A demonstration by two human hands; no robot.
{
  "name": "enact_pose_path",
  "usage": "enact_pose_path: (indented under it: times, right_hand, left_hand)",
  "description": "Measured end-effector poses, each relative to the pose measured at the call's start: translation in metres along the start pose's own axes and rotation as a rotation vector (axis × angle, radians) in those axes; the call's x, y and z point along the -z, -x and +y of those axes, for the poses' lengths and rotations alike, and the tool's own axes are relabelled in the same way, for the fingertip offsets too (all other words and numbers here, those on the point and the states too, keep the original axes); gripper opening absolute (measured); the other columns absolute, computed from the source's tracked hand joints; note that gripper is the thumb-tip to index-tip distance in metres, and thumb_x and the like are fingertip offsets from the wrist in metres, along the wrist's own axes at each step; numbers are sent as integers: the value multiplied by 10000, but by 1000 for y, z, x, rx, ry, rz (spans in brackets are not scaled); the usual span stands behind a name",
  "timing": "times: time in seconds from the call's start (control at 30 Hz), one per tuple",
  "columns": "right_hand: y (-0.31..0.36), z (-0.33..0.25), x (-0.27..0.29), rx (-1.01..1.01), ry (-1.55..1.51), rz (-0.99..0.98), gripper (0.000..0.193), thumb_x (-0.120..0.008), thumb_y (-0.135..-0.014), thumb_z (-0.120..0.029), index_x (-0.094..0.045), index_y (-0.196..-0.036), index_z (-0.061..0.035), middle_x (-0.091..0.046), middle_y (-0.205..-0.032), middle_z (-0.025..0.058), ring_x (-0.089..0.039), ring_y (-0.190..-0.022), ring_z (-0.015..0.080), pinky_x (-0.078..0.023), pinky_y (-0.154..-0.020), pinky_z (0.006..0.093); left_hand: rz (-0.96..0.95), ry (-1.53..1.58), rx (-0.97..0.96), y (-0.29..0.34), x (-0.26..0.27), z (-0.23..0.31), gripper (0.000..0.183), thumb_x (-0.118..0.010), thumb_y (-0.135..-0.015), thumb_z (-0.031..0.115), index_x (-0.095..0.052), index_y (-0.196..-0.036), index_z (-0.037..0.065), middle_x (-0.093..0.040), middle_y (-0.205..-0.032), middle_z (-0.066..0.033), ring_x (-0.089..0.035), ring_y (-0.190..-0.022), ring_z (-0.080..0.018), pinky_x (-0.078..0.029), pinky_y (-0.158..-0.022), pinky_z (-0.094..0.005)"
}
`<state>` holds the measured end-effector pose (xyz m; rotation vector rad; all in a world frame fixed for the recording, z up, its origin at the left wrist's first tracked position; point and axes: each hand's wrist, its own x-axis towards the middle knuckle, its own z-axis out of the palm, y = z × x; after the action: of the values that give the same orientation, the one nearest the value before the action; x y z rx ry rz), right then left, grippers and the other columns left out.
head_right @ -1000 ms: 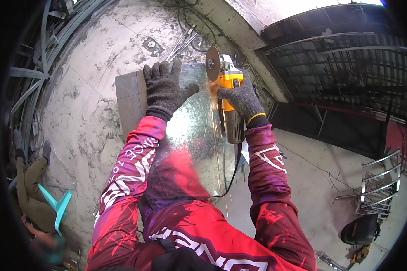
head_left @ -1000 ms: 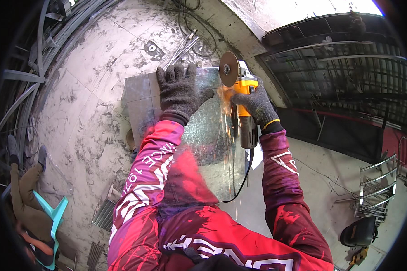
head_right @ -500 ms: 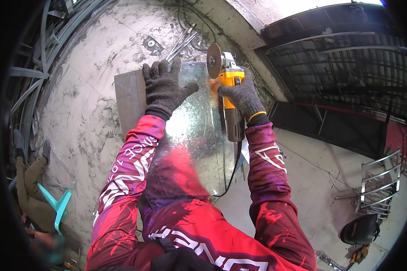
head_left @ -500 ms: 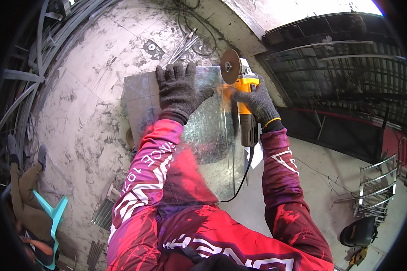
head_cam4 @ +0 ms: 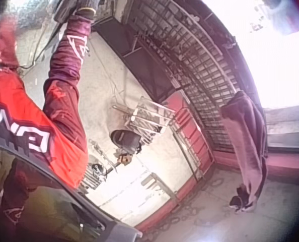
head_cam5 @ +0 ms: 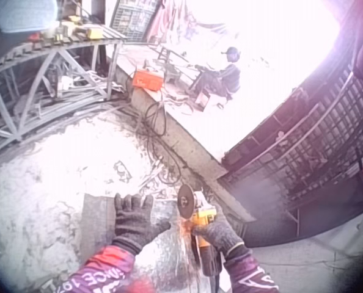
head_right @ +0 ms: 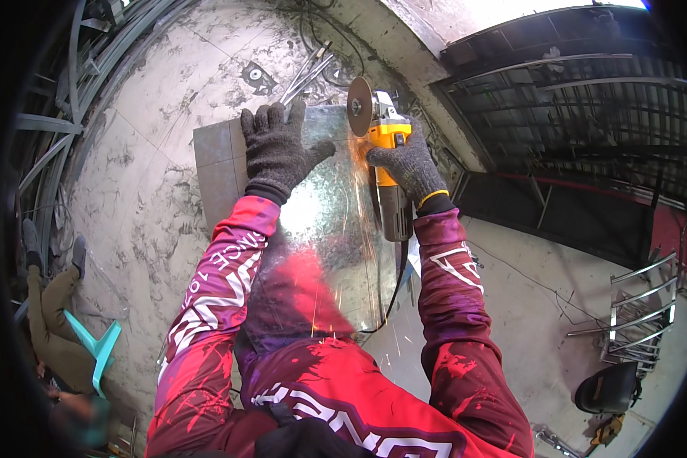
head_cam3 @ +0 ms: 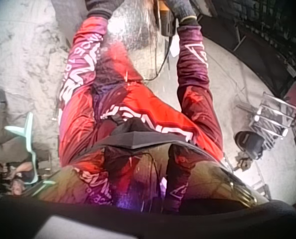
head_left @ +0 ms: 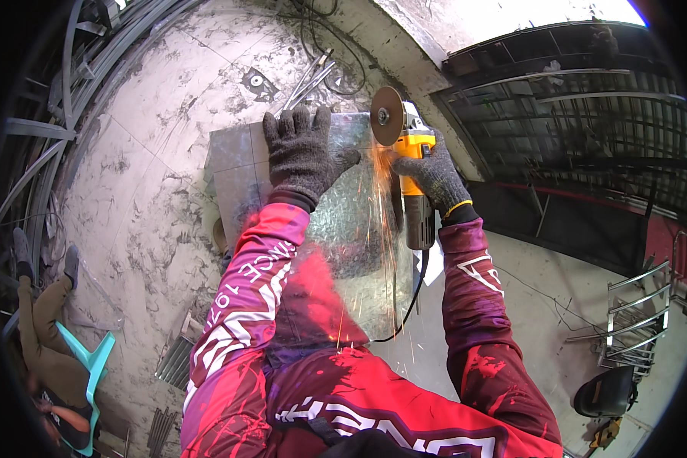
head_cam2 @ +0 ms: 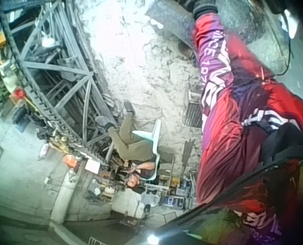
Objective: Using an angle grinder to cut through a large metal sheet on the floor.
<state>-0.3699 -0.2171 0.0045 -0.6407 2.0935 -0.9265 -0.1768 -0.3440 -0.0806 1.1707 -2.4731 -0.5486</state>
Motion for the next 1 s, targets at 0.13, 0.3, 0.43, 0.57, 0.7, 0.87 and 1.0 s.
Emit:
enact_pose_path:
  times: [0.13,0.3,0.43,0.57,0.7,0.87,1.0]
  right_hand:
    - [0,-3,-4,17,-37,4,784,-822,-698,-2,-416,-1367,-53,-651,-1085,95,-670,-933,225,-583,-837,375]
    - [-2,-5,-2,-2,46,35,793,-824,-695,-4,-411,-1370,-58,-646,-1073,91,-666,-912,222,-584,-819,375]
    - [-6,-3,-3,4,38,20,803,-830,-692,-19,-403,-1372,-55,-642,-1072,89,-660,-905,217,-578,-823,371]
    - [-10,-3,-2,18,58,32,808,-832,-687,-32,-401,-1371,-49,-637,-1065,88,-655,-906,214,-573,-820,372]
    - [-11,-9,-5,3,67,34,803,-826,-683,-33,-405,-1366,-47,-635,-1061,86,-651,-909,211,-570,-822,364]
    - [-12,-9,-5,35,64,38,790,-823,-672,-33,-416,-1349,-55,-635,-1051,87,-646,-907,216,-565,-818,356]
    - [-20,1,-2,28,42,23,890,-866,-647,-66,-395,-1402,-41,-627,-1112,108,-656,-954,232,-570,-846,369]
  left_hand:
    - [23,-6,-2,1,1,-2,1014,-683,-740,778,-504,-1479,106,-518,-1329,-174,-442,-1302,-365,-162,-1181,-649]
    - [46,-12,-9,1,-5,-2,1018,-680,-738,783,-503,-1480,108,-521,-1323,-176,-442,-1301,-368,-166,-1180,-650]
    - [25,-10,-4,1,-2,-2,1016,-668,-742,788,-504,-1480,109,-528,-1316,-180,-445,-1298,-369,-171,-1178,-651]
    - [22,2,-6,0,-2,-2,1010,-661,-748,787,-505,-1481,110,-529,-1320,-182,-448,-1296,-369,-173,-1176,-652]
    - [-1,-7,2,1,-2,-1,1006,-651,-757,785,-501,-1486,108,-523,-1342,-188,-445,-1306,-375,-167,-1179,-654]
    - [32,-23,-8,2,-6,-3,1012,-647,-758,787,-496,-1493,107,-518,-1351,-190,-438,-1316,-378,-162,-1183,-651]
    - [6,-15,9,0,4,-1,1008,-652,-756,787,-499,-1490,113,-519,-1348,-184,-438,-1317,-373,-163,-1185,-643]
